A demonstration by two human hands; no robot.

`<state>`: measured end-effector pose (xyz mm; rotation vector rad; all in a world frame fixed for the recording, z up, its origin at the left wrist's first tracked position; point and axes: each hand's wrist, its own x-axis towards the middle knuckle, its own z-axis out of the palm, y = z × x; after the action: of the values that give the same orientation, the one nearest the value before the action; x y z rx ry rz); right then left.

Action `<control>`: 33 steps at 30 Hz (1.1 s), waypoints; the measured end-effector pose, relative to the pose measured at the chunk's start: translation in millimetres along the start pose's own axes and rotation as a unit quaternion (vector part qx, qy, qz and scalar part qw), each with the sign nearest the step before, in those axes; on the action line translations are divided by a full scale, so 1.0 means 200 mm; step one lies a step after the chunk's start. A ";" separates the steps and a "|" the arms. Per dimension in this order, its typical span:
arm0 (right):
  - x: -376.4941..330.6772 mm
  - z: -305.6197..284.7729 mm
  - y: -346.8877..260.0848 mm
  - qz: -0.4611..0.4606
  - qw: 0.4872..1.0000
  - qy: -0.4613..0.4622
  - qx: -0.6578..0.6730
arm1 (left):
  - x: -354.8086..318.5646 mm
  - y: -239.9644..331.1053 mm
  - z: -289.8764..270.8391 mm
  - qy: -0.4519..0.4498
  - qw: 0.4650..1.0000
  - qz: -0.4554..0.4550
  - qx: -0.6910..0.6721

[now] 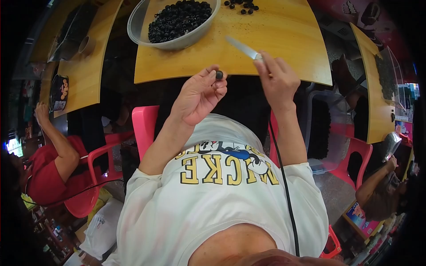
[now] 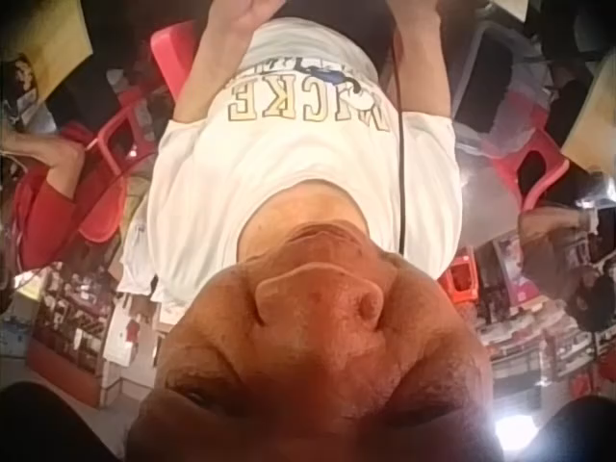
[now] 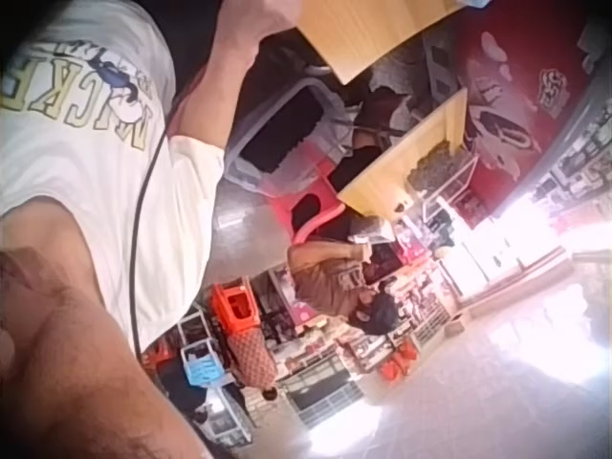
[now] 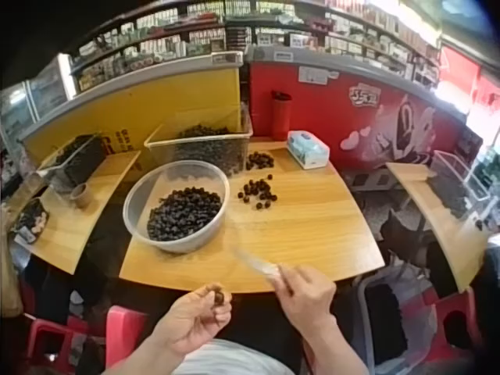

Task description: Cutting small black fruits with a knife at a workstation.

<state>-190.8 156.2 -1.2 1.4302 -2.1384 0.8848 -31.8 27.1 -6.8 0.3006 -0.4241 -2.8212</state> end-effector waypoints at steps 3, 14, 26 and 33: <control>-0.02 0.03 0.01 0.063 0.984 0.069 0.150 | -0.01 0.00 0.01 0.016 1.000 -0.008 -0.007; -0.02 0.04 0.00 0.085 0.980 0.032 0.179 | -0.01 0.02 0.00 0.016 0.999 -0.016 0.027; -0.03 -0.01 -0.04 0.024 0.963 0.021 0.266 | 0.00 0.02 -0.04 0.040 0.995 -0.047 -0.078; -0.05 -0.01 -0.09 -0.117 0.967 0.033 0.223 | 0.02 0.00 -0.01 0.042 0.997 -0.034 -0.063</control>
<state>-171.3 159.7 -0.8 1.7903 -1.7385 1.3543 -34.8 26.2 -10.3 0.4126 -0.2220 -2.8723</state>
